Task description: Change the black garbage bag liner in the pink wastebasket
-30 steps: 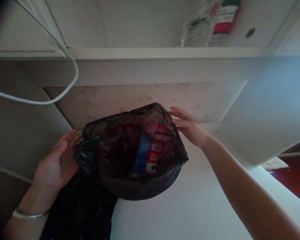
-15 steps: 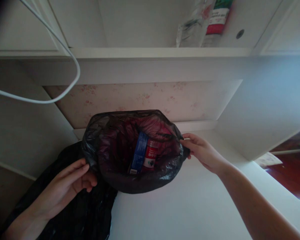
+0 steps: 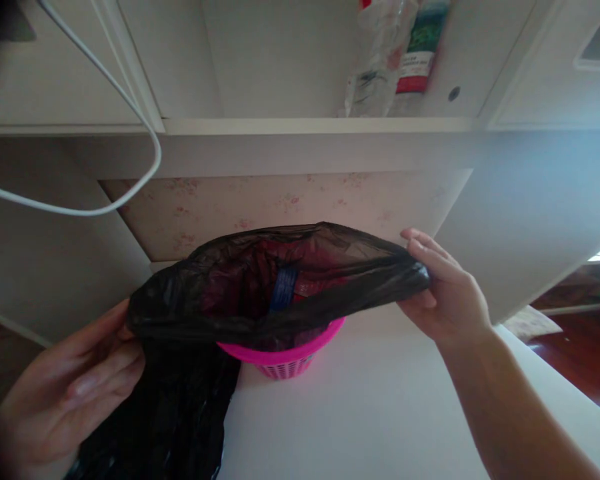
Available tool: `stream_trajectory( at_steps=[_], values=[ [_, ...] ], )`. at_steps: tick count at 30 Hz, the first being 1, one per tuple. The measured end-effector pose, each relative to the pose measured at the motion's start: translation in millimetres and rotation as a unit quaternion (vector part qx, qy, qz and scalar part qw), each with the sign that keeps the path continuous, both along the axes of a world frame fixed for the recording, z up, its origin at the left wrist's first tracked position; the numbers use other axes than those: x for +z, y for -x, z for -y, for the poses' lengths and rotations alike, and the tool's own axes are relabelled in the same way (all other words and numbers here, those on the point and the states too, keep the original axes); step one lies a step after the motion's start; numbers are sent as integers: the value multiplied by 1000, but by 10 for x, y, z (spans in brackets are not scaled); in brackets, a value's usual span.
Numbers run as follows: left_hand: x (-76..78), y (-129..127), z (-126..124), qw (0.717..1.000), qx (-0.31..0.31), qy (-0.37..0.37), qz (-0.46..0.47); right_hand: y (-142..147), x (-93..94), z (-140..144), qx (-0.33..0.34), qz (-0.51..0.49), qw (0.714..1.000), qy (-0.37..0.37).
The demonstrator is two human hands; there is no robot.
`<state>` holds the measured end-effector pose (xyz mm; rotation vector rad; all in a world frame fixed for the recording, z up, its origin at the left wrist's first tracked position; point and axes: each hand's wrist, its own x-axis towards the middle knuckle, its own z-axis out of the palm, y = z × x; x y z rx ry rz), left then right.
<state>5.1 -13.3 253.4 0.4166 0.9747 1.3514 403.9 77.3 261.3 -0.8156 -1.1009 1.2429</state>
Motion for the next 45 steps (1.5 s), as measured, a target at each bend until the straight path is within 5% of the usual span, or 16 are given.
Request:
stream_trajectory(
  at_steps=[3, 6, 12, 15, 19, 21, 27, 33, 36, 40, 45],
  values=[
    [48, 6, -111, 995, 87, -31, -25, 16, 97, -103, -28, -108, 994, 13],
    [-73, 83, -245, 979, 141, -122, -83, -61, -8, -207, -44, -106, 993, -1],
    [-594, 337, -520, 953, 73, -237, -172, -274, -566, -372, 71, 78, 988, -115],
    [-696, 353, -696, 941, 10, -222, -256, -231, -624, -422, 110, 186, 969, -116],
    [-557, 184, -989, 918, -113, -227, -305, 56, -437, -518, 135, 272, 948, -95],
    [-451, 82, -1133, 914, -124, -241, -302, 249, -347, -610, 135, 282, 946, -90],
    [-322, 41, -1388, 942, 95, -266, -181, 575, -245, -882, 17, 142, 985, -97],
    [-467, 314, -1409, 943, 174, -267, -98, 329, -252, -851, -57, 0, 996, -75],
    [-553, 379, -1374, 945, 132, -279, -109, 209, -353, -804, 7, 55, 994, -91],
    [-580, 280, -1379, 950, -13, -254, -183, 237, -504, -862, 121, 181, 972, -86],
    [-460, 176, -1515, 948, -18, -223, -228, 462, -485, -1016, -18, 153, 986, -69]
  ],
)
